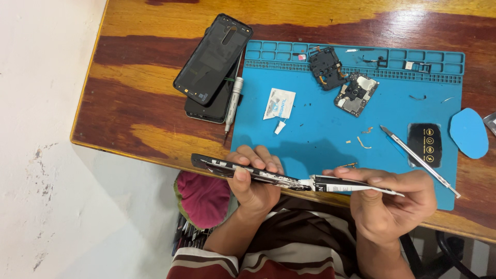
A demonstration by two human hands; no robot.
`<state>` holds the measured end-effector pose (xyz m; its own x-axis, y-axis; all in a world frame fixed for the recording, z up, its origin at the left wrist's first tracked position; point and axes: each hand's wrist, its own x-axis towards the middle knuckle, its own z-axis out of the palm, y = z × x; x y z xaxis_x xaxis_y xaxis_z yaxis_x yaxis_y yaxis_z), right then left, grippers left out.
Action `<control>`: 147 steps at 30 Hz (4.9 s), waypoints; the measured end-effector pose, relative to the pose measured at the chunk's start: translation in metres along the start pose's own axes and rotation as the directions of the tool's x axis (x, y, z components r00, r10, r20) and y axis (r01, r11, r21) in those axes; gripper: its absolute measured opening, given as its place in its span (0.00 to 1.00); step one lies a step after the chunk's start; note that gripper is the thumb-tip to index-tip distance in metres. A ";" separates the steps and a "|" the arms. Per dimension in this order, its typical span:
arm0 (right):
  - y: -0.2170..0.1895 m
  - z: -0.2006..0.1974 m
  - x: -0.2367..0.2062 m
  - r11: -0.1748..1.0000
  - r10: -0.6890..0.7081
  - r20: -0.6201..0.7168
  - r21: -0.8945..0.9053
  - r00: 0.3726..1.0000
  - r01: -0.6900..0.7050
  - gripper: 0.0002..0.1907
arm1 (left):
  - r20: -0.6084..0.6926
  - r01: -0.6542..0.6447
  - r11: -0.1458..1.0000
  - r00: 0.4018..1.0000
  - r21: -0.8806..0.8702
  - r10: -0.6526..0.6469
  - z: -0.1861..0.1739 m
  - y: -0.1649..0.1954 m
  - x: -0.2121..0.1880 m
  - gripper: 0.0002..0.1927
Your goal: The person works on a disassembled smartphone on a blue mat. They use a precision knife to remove old adhesive, apply fresh adhesive from a tube, and press down internal components and ribbons. The person then reattaches a small metal bracket and aligns internal parts.
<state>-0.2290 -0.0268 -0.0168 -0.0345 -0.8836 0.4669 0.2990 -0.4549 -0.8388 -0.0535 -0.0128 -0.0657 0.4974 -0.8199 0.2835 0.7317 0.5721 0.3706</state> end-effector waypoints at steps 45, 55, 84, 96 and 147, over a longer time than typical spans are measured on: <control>-0.025 -0.043 0.020 0.989 0.012 -0.107 -0.143 0.994 -0.027 0.10 | 0.044 -0.003 1.000 0.999 -0.012 0.004 -0.002 -0.004 0.000 0.10; -0.042 -0.086 0.057 0.650 -0.030 -0.247 -0.741 0.969 -0.169 0.05 | 0.021 0.026 0.999 0.999 -0.026 -0.026 -0.011 -0.015 -0.005 0.10; -0.036 -0.044 0.038 0.259 0.160 0.382 -0.906 0.910 0.334 0.09 | 0.003 0.047 0.998 0.999 0.038 -0.047 -0.010 -0.016 -0.009 0.10; -0.043 -0.030 0.047 0.346 0.099 0.466 -0.844 0.879 0.409 0.09 | 0.025 0.035 0.999 0.999 -0.006 -0.034 -0.001 -0.009 -0.002 0.10; -0.042 0.006 0.081 0.876 0.288 0.253 -0.459 0.924 -0.147 0.06 | -0.151 0.464 0.852 0.886 0.243 -0.439 0.041 -0.017 0.017 0.14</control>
<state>-0.2385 -0.0779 0.0581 0.2957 -0.9190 0.2607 -0.1710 -0.3194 -0.9321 -0.0768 -0.0352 -0.0311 0.1900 -0.9807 -0.0452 0.7409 0.1130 0.6621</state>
